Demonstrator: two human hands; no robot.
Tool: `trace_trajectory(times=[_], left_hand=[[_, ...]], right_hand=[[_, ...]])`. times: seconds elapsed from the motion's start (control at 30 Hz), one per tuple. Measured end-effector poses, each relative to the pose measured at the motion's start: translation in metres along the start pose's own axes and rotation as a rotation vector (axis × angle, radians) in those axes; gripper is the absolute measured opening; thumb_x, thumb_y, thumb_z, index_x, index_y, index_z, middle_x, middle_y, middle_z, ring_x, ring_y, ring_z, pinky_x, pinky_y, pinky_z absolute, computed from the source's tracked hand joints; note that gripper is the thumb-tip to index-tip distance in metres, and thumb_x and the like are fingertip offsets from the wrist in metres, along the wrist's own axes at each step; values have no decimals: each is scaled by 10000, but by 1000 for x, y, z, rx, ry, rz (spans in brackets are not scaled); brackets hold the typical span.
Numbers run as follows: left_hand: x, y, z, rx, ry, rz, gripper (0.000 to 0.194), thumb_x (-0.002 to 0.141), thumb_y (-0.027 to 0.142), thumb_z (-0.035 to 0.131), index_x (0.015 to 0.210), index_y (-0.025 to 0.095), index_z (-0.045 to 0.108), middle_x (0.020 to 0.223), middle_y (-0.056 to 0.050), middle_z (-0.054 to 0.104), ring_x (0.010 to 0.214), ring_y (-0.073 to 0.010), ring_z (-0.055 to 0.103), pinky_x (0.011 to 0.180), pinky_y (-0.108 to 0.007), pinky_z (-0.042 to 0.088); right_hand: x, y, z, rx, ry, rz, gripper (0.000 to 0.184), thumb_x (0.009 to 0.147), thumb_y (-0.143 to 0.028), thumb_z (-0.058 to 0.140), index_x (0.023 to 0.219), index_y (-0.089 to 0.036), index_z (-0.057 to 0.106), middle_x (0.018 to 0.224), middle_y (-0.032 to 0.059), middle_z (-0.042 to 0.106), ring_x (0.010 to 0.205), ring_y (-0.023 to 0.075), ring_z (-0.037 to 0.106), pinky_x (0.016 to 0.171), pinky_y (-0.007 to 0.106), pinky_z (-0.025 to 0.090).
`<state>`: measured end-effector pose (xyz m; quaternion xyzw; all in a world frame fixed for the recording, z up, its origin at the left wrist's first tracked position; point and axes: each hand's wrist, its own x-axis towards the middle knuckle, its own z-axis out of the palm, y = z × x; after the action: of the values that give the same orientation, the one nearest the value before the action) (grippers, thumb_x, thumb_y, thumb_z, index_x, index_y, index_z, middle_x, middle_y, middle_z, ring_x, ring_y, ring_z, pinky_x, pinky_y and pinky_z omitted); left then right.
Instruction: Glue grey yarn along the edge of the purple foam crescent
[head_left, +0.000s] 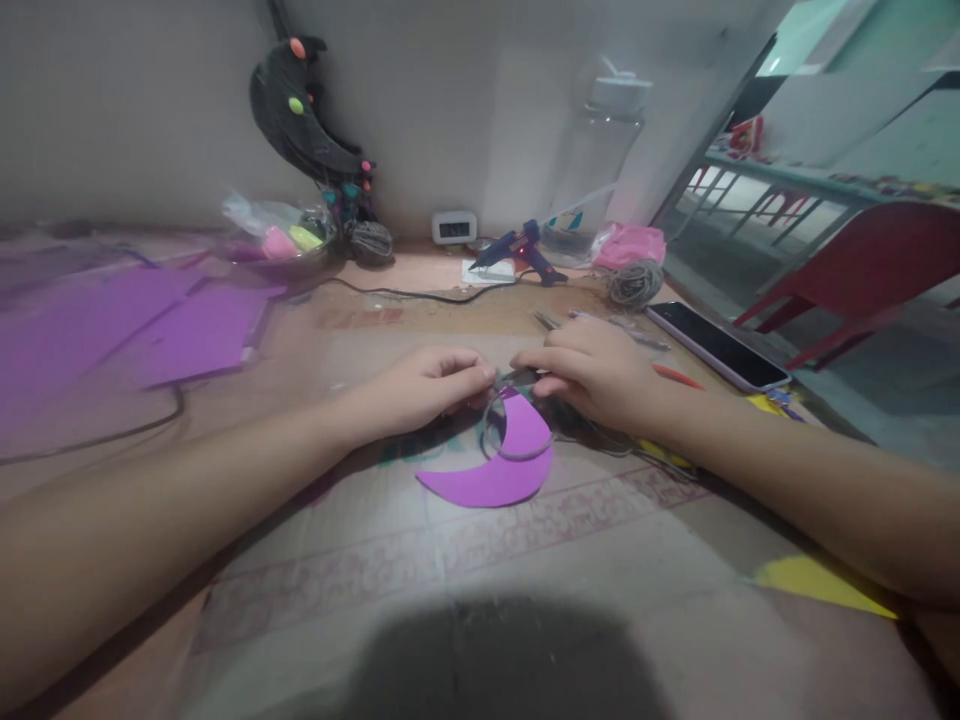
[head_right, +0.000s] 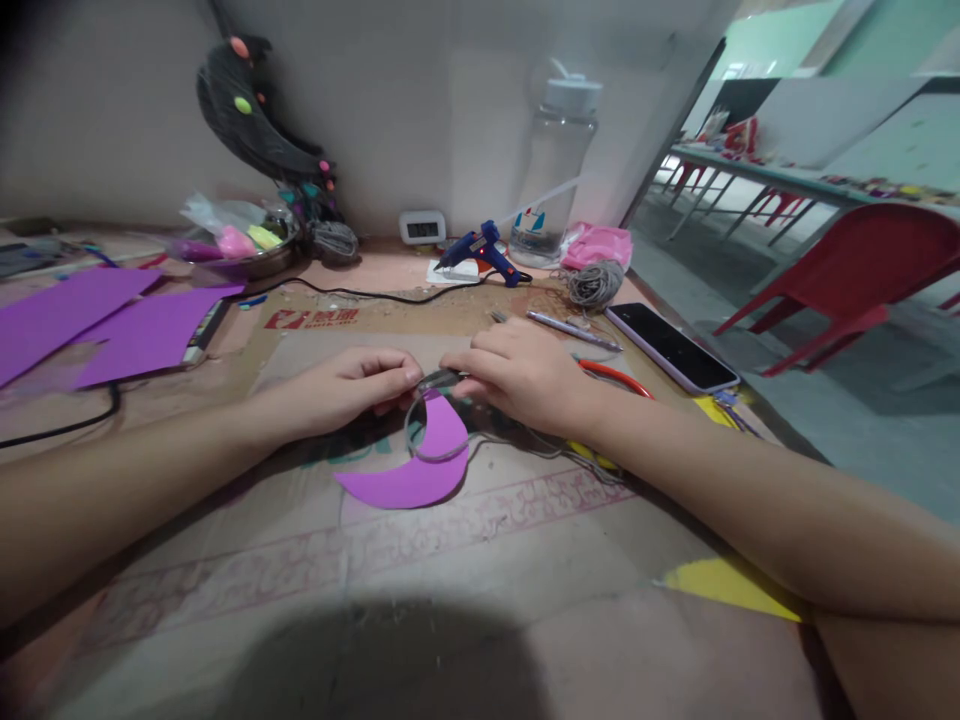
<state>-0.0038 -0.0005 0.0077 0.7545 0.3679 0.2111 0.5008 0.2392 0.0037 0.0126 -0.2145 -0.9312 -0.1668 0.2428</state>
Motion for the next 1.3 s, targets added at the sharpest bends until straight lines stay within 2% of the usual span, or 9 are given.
trace_trajectory(times=[0.17, 0.4, 0.67, 0.9, 1.3], left_hand=[[0, -1, 0, -4, -1, 7, 372, 936, 472, 474, 736, 167, 548, 620, 17, 477, 516, -82, 396, 462, -211, 300], [1, 0, 1, -11, 19, 16, 352, 927, 451, 494, 726, 168, 547, 614, 20, 473, 508, -79, 405, 450, -205, 296], [0, -3, 1, -48, -6, 36, 379, 949, 494, 461, 746, 179, 520, 597, 33, 465, 499, -82, 410, 452, -200, 296], [0, -2, 1, -90, -13, 76, 353, 963, 454, 464, 753, 175, 509, 618, 32, 455, 525, -80, 417, 475, -196, 306], [0, -2, 0, -81, -26, 49, 355, 941, 480, 475, 742, 190, 521, 614, 23, 480, 520, -97, 421, 485, -224, 321]], right_hand=[[0, -1, -1, 16, -12, 65, 574, 1014, -529, 254, 1072, -134, 666, 711, 46, 596, 678, 166, 502, 638, 295, 292], [0, -1, -4, 12, -27, 15, 522, 1021, -495, 289, 1046, -135, 665, 710, 48, 599, 677, 168, 507, 648, 302, 297], [-1, 0, -2, -11, -14, 0, 487, 1021, -486, 309, 1012, -159, 670, 686, 36, 597, 653, 160, 500, 631, 305, 283], [-1, 0, -2, -19, 10, -11, 476, 1019, -477, 328, 997, -153, 676, 666, 29, 576, 644, 158, 483, 625, 306, 279], [0, 2, -1, -61, 31, -44, 435, 1015, -462, 361, 1005, -172, 684, 650, 17, 565, 639, 151, 476, 632, 299, 297]])
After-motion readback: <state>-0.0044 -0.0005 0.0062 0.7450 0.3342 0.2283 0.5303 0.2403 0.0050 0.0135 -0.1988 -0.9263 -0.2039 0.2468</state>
